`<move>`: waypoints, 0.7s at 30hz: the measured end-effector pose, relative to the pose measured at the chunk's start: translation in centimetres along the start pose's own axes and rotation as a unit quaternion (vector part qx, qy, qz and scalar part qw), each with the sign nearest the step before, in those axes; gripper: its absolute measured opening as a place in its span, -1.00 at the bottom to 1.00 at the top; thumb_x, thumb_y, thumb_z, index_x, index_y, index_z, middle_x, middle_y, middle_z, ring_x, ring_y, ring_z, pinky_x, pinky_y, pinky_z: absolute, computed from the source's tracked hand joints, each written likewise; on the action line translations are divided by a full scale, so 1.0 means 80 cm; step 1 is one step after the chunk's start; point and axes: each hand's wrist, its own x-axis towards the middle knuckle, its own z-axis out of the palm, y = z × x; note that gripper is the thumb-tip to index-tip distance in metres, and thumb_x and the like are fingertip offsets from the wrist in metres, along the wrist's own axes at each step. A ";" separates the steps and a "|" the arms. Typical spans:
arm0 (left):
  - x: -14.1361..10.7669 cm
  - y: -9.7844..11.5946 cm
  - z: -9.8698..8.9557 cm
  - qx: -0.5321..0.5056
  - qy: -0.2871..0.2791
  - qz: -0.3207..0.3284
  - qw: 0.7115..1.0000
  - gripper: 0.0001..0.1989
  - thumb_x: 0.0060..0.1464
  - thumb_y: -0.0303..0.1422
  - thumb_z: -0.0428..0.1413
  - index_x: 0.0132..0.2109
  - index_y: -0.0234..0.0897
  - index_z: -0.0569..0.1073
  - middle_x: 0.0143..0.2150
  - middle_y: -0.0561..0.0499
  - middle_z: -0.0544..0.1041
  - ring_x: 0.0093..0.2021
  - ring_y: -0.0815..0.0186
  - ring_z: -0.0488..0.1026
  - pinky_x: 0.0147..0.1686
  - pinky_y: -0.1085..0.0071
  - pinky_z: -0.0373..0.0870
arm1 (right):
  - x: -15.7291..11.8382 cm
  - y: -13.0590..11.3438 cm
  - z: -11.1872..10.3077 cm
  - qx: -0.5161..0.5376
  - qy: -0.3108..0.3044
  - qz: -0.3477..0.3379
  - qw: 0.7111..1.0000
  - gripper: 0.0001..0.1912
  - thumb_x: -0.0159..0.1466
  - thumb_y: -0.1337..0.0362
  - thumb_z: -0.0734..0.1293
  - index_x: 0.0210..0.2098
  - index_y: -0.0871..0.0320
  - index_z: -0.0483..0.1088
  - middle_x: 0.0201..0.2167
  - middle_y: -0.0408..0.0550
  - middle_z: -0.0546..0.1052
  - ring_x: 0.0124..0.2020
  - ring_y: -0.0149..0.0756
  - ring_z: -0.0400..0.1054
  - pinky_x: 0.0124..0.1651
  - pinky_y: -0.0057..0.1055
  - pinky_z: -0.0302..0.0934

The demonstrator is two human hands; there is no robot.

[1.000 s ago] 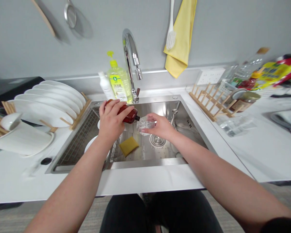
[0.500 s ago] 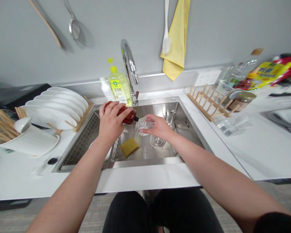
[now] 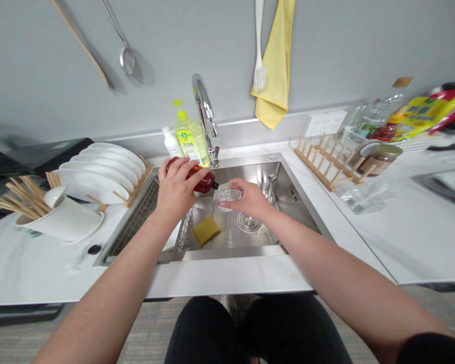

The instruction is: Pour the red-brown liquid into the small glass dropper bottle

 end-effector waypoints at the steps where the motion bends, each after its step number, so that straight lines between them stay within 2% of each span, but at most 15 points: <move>1: 0.001 0.000 -0.001 0.005 0.001 0.003 1.000 -0.31 0.23 -0.57 0.27 0.40 0.17 0.61 0.40 -0.09 0.62 0.48 -0.14 0.42 0.56 -0.34 0.10 | 0.000 0.000 0.000 0.001 0.002 -0.003 1.000 -0.39 0.10 0.02 0.77 0.06 -0.02 0.62 0.03 -0.01 0.76 0.07 0.05 0.71 0.18 -0.01 0.58; 7: 0.006 0.002 -0.004 0.014 0.004 0.010 1.000 -0.26 0.18 -0.59 0.27 0.40 0.18 0.59 0.39 -0.08 0.62 0.47 -0.15 0.42 0.56 -0.33 0.10 | 0.001 -0.003 -0.002 0.001 0.011 -0.011 1.000 -0.37 0.08 0.01 0.78 0.06 -0.02 0.61 0.01 -0.03 0.77 0.07 0.06 0.71 0.17 0.00 0.58; 14: 0.013 0.008 -0.011 0.021 0.010 0.010 1.000 -0.36 0.24 -0.58 0.23 0.36 0.12 0.62 0.39 -0.09 0.62 0.48 -0.14 0.42 0.57 -0.33 0.08 | 0.001 -0.003 -0.001 0.005 0.022 -0.012 1.000 -0.38 0.09 -0.02 0.77 0.06 -0.04 0.61 0.01 -0.04 0.77 0.05 0.05 0.70 0.16 -0.01 0.57; 21: 0.016 0.005 -0.015 0.012 -0.003 0.014 1.000 -0.27 0.21 -0.59 0.23 0.41 0.19 0.58 0.40 -0.06 0.61 0.50 -0.14 0.39 0.59 -0.34 0.02 | 0.000 -0.001 0.000 0.020 0.030 -0.018 0.999 -0.33 0.07 -0.04 0.78 0.09 -0.04 0.60 0.00 -0.04 0.77 0.04 0.05 0.70 0.17 0.00 0.57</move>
